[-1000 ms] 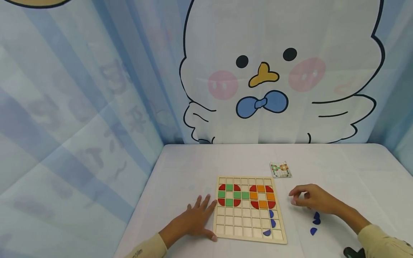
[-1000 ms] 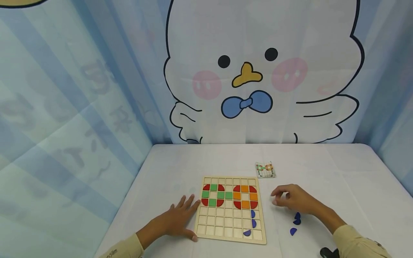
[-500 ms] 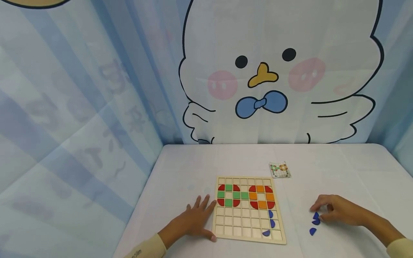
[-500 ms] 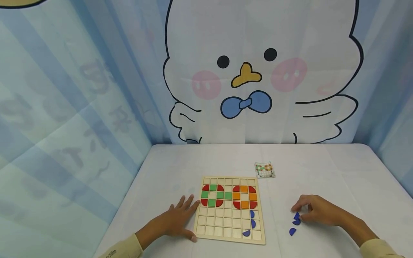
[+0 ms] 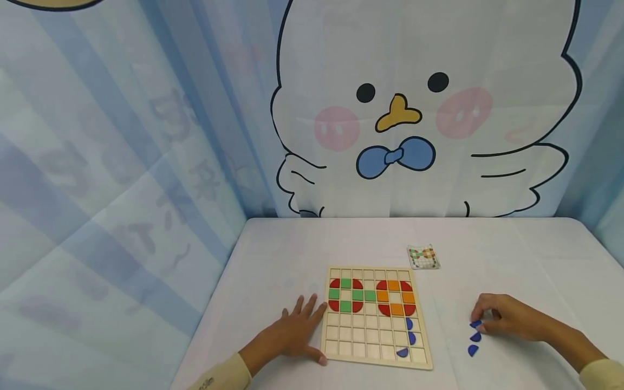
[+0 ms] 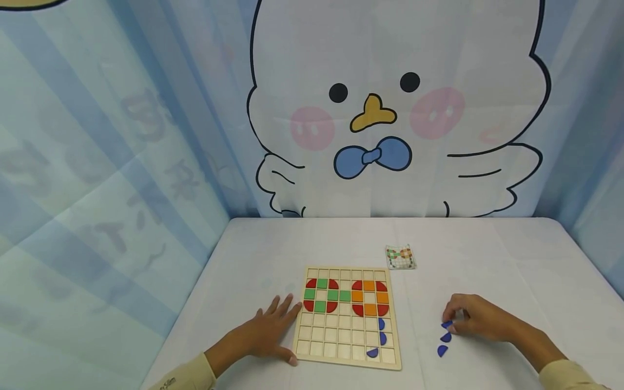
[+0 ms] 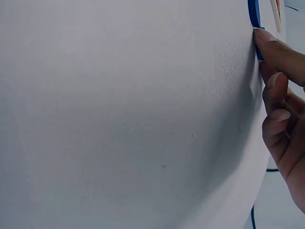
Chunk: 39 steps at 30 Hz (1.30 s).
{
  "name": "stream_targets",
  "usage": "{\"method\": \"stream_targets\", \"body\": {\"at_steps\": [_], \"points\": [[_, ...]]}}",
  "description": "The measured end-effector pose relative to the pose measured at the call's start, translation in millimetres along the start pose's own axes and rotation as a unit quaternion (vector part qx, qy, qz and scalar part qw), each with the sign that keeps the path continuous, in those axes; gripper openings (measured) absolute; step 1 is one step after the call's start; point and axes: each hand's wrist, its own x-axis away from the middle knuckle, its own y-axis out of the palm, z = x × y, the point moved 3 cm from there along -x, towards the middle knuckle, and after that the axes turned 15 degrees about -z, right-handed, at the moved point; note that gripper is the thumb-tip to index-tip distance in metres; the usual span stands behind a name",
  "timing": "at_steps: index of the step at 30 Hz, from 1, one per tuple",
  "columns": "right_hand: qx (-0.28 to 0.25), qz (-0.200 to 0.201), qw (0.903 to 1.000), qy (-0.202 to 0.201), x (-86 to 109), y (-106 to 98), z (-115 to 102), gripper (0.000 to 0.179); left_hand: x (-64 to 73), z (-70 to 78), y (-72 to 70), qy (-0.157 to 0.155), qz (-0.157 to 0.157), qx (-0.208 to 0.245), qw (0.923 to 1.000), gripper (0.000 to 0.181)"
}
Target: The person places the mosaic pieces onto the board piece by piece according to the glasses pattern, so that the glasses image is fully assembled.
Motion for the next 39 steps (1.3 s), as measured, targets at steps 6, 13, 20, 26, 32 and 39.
{"method": "stream_targets", "body": {"at_steps": [6,13,20,26,32,39], "points": [[0.011,0.012,0.9998,0.007,-0.8,1.3,0.3,0.008,0.6,0.4,-0.1,0.002,0.000,-0.001,1.0000,0.118],[0.034,0.047,0.9983,-0.004,-1.3,3.3,3.9,0.008,0.1,0.1,-0.5,-0.003,-0.002,-0.003,1.0000,0.118],[0.036,0.059,0.9976,0.005,-1.8,8.4,5.3,0.010,2.6,1.4,-1.0,-0.001,-0.003,-0.007,1.0000,0.117],[0.048,0.063,0.9958,0.045,-2.3,8.2,2.4,0.017,6.6,3.2,-5.0,-0.002,-0.004,-0.006,1.0000,0.117],[0.049,0.067,0.9951,0.054,-3.9,8.6,1.5,0.021,6.1,3.6,-4.7,-0.002,-0.004,-0.008,1.0000,0.117],[0.059,0.069,0.9948,0.047,-6.2,9.0,0.3,0.014,5.8,2.3,-3.9,0.003,-0.001,-0.007,1.0000,0.117]]}}
